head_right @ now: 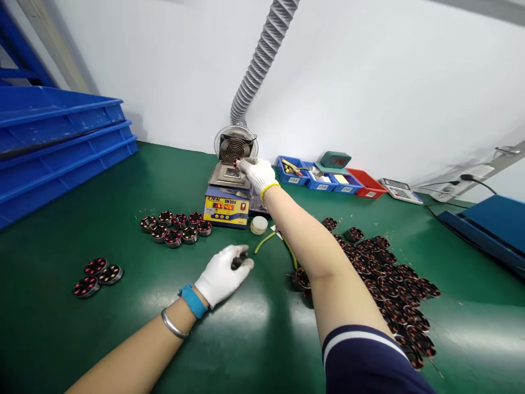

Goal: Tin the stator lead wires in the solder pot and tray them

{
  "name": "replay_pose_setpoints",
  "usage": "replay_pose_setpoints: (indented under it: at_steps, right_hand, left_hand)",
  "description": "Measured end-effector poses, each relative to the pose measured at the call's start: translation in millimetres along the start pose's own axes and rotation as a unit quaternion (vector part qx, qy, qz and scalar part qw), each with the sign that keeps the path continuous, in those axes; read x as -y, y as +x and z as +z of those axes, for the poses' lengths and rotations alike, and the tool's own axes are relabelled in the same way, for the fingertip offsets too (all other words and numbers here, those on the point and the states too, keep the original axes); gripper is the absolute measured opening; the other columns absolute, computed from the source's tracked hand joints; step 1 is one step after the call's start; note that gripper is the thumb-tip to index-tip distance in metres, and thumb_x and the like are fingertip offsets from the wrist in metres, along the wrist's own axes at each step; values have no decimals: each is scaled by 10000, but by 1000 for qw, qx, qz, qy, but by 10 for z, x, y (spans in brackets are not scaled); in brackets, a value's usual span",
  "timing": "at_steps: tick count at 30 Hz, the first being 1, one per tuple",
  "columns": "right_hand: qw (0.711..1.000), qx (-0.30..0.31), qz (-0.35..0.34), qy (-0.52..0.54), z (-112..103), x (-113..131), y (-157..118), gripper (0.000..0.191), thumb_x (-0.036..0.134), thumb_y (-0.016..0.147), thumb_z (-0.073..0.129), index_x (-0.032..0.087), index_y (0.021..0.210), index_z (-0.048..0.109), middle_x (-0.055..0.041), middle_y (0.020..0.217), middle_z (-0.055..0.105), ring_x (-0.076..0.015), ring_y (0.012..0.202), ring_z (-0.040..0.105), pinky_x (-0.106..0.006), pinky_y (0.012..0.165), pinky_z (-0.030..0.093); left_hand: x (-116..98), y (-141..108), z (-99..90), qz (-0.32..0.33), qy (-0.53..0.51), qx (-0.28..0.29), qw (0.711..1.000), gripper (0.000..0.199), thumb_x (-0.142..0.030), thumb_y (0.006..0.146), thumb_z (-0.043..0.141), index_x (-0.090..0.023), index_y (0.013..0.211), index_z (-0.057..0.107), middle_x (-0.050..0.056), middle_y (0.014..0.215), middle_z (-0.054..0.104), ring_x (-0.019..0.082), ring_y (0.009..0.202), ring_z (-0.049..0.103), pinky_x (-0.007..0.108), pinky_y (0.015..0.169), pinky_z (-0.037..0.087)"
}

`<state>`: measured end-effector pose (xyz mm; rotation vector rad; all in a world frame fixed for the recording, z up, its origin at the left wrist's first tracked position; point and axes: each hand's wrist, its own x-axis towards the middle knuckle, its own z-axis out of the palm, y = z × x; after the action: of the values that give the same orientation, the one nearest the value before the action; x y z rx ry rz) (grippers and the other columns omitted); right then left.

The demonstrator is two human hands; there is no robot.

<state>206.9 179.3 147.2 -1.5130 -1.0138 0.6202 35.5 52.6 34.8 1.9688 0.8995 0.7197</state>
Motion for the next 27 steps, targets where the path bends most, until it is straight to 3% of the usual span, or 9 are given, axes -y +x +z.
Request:
replay_pose_setpoints:
  at_steps: [3,5,8,11,14,17,20,23,27]
  right_hand:
    - [978,147,62,136,-105,-30,-426,266,250,746,704,115,961,625,-30,729,642,-85,537,544,-216,561,478]
    - [955,227,106,158,-205,-66,-800,399,243,719,730,132,1077,595,-29,753,647,-101,559,571,-232,563,504]
    - [943,267,145,135,-351,-143,-1319,577,265,706,742,163,1232,531,-22,799,651,-127,617,605,-233,544,520]
    - [949,259,145,103,-469,-211,-1647,618,291,730,714,168,1295,496,-22,857,638,-122,639,596,-200,493,494]
    - [965,223,134,39,-573,-233,-1840,602,305,778,663,155,1330,478,-45,930,635,-130,679,600,-211,515,504]
    - [985,159,50,-37,-671,-237,-2049,513,330,874,543,132,1341,467,-86,1013,629,-155,757,617,-278,641,551]
    - [976,68,-136,-158,-741,-298,-2273,438,273,884,514,156,1305,488,-107,1147,595,-194,965,608,-357,855,536]
    - [902,9,-305,-304,-759,-409,-2390,360,214,855,552,178,1213,546,-114,1218,572,-234,1131,540,-428,1001,450]
    - [820,-5,-402,-406,-718,-489,-2361,210,203,873,510,173,1055,612,-117,1063,639,-249,1032,575,-495,1029,390]
  left_hand:
    - [24,42,-31,-34,-157,-130,978,437,-343,814,568,-135,1198,559,108,1102,663,140,724,634,284,702,534]
    - [0,52,-71,-35,-244,-173,953,579,-336,786,583,-137,1313,449,133,1200,623,123,705,627,267,658,534]
    - [-86,16,-125,8,-330,-122,936,752,-334,722,623,-165,1402,350,149,1355,524,162,869,660,282,731,561]
    - [-184,-64,-142,38,-345,-25,938,711,-371,695,664,-150,1339,457,146,1372,517,247,1144,594,341,918,535]
    - [-243,-132,-113,18,-332,2,943,625,-374,657,723,-123,1208,567,144,1250,616,271,1148,595,381,970,512]
    - [-261,-150,-67,-30,-329,-32,943,573,-338,604,762,-115,1106,602,125,1094,689,247,980,673,383,896,554]
    - [-259,-132,-41,-49,-297,-88,950,515,-315,570,778,-117,1014,607,90,943,714,215,829,694,368,811,579]
    - [-248,-122,-37,-35,-264,-108,958,479,-312,555,782,-131,961,603,63,881,709,200,786,687,354,779,581]
    - [-221,-146,-34,3,-212,-102,972,442,-339,576,771,-153,939,603,53,894,703,202,827,681,357,816,570]
